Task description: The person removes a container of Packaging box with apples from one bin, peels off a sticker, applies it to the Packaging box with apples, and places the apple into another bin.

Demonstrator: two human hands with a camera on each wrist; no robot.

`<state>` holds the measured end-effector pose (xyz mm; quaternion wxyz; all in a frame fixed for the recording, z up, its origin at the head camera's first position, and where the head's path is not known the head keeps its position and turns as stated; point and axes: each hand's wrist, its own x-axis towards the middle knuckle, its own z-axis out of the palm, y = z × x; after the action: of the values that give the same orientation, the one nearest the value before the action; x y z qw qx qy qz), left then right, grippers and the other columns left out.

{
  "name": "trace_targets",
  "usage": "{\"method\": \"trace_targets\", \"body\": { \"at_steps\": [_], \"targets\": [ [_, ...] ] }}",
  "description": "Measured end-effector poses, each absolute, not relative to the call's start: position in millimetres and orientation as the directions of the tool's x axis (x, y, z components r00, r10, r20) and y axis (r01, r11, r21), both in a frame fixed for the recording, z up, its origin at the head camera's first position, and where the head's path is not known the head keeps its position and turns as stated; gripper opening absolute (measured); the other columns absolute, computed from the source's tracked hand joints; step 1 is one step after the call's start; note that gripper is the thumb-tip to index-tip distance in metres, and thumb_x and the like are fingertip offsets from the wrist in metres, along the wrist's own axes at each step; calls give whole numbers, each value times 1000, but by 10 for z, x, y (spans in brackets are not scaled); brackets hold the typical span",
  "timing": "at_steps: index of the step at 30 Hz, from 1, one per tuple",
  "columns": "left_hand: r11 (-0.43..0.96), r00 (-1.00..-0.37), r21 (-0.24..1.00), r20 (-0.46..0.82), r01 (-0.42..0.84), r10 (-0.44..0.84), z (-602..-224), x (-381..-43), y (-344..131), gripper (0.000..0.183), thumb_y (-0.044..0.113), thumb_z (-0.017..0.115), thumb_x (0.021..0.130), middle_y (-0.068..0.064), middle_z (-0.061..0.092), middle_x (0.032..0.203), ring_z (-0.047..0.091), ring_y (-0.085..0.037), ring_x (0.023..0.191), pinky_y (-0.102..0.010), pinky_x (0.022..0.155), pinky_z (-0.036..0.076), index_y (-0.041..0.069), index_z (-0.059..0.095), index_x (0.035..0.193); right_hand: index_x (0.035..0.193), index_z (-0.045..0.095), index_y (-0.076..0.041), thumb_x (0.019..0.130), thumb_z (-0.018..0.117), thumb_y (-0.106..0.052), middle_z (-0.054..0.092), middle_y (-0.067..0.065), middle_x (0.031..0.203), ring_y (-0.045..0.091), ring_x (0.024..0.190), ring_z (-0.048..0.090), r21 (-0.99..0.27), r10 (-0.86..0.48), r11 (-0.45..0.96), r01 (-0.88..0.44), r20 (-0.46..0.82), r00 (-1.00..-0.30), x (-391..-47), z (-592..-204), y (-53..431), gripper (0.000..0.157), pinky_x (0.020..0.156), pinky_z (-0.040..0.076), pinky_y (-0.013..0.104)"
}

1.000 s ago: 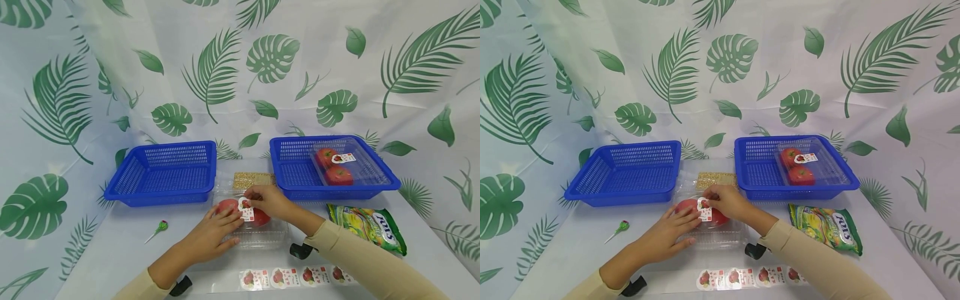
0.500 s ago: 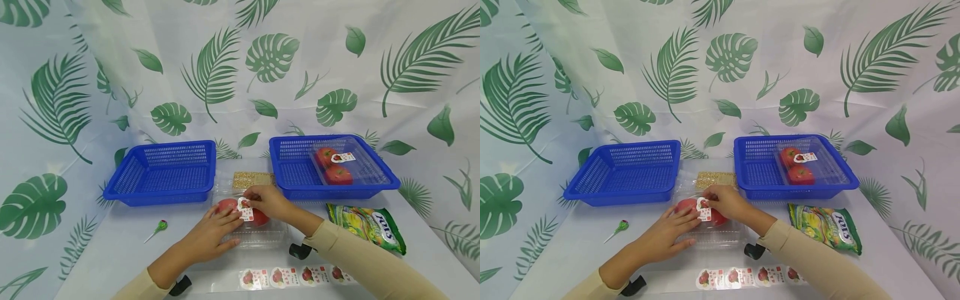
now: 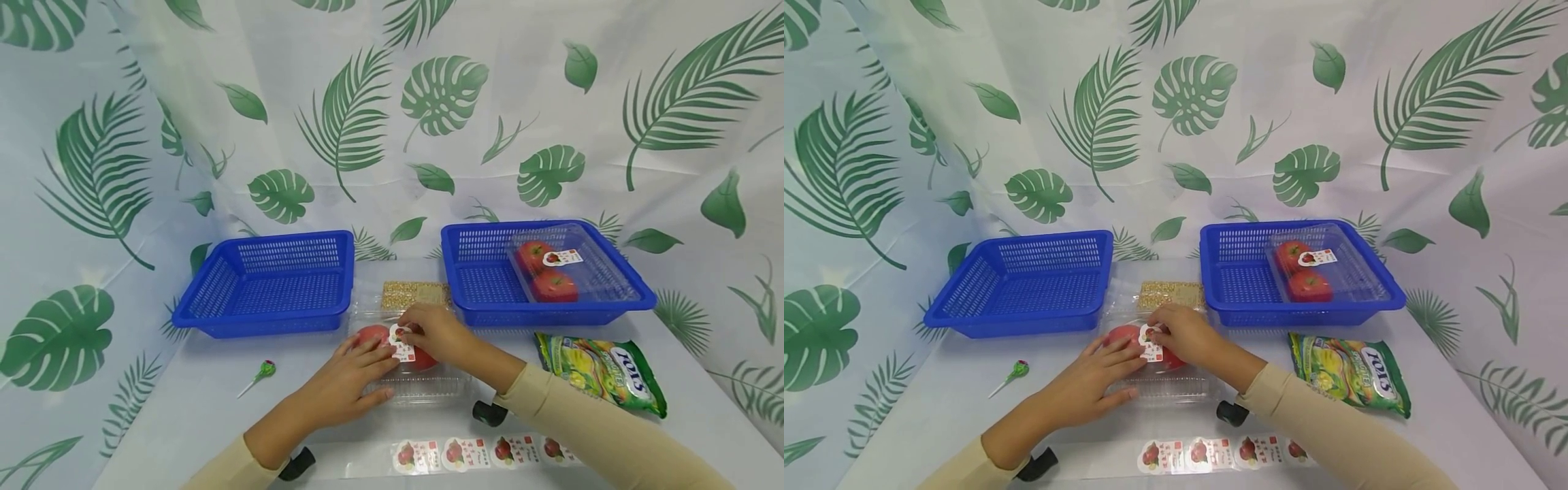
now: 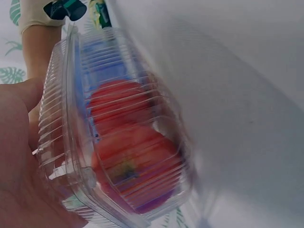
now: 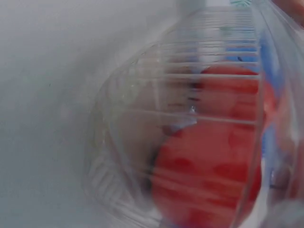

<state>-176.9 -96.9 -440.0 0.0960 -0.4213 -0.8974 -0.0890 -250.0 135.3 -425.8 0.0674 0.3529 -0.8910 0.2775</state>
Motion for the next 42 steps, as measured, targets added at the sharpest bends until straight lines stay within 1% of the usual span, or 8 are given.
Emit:
{"method": "trace_targets", "body": {
  "at_steps": [4, 9, 14, 18, 23, 30, 35, 42],
  "targets": [
    [617, -615, 77, 248, 783, 749, -4377, -1814, -930, 55, 53, 39, 101, -4, 48, 145, 33, -27, 140, -55, 113, 17, 15, 56, 137, 102, 72, -10, 86, 76, -18, 65, 1, 106, 18, 95, 63, -336, -644, 573, -748, 380, -664, -2495, -4259, 1393, 19, 82, 54, 34],
    [631, -647, 142, 183, 763, 741, -4332, -1905, -893, 61, 56, 32, 102, -4, 43, 149, 30, -25, 141, -53, 114, 17, 15, 51, 143, 110, 73, -9, 89, 73, -25, 66, 7, 118, 25, 106, 58, -225, -722, 548, -805, 358, -592, -2476, -4260, 1468, 26, 91, 49, 42],
    [657, -681, 189, 134, 730, 719, -4315, -1989, -915, 61, 57, 29, 102, -4, 39, 151, 24, -28, 143, -53, 115, 12, 19, 48, 145, 117, 71, -11, 92, 69, -31, 63, 5, 128, 22, 108, 55, -202, -744, 554, -807, 314, -589, -2433, -4262, 1504, 32, 90, 48, 41],
    [659, -689, 213, 127, 722, 714, -4326, -2041, -936, 62, 58, 30, 101, -2, 38, 152, 23, -30, 144, -55, 114, 10, 19, 45, 147, 116, 72, -11, 93, 67, -32, 63, 6, 128, 21, 108, 55, -208, -761, 536, -818, 301, -575, -2379, -4246, 1549, 32, 91, 48, 42],
    [661, -689, 208, 117, 721, 715, -4331, -2110, -914, 67, 61, 28, 100, -1, 35, 154, 18, -26, 145, -54, 115, 7, 19, 40, 150, 117, 73, -13, 98, 58, -35, 63, 5, 128, 27, 122, 52, -222, -798, 486, -845, 280, -533, -2281, -4220, 1676, 32, 101, 41, 47],
    [678, -702, 191, 108, 710, 704, -4289, -2148, -884, 73, 66, 24, 98, 0, 33, 155, 15, -25, 146, -51, 116, 6, 17, 39, 150, 127, 67, -19, 101, 44, -48, 56, 4, 137, 29, 134, 42, -185, -825, 487, -853, 224, -520, -2122, -4199, 1762, 45, 108, 33, 50],
    [635, -660, 187, 143, 750, 738, -4298, -2130, -918, 67, 65, 30, 98, -1, 37, 153, 14, -23, 146, -52, 115, 5, 21, 47, 146, 124, 69, -18, 102, 44, -47, 58, 4, 134, 29, 131, 45, -173, -836, 472, -864, 224, -501, -2043, -4205, 1789, 45, 107, 34, 50],
    [562, -599, 213, 200, 799, 775, -4320, -2078, -1020, 57, 62, 40, 97, -2, 43, 149, 23, -29, 144, -51, 115, 6, 24, 62, 134, 120, 71, -13, 102, 49, -39, 62, 5, 129, 29, 126, 50, -182, -849, 416, -891, 275, -452, -2061, -4180, 1822, 38, 105, 37, 48]
  ]
}}
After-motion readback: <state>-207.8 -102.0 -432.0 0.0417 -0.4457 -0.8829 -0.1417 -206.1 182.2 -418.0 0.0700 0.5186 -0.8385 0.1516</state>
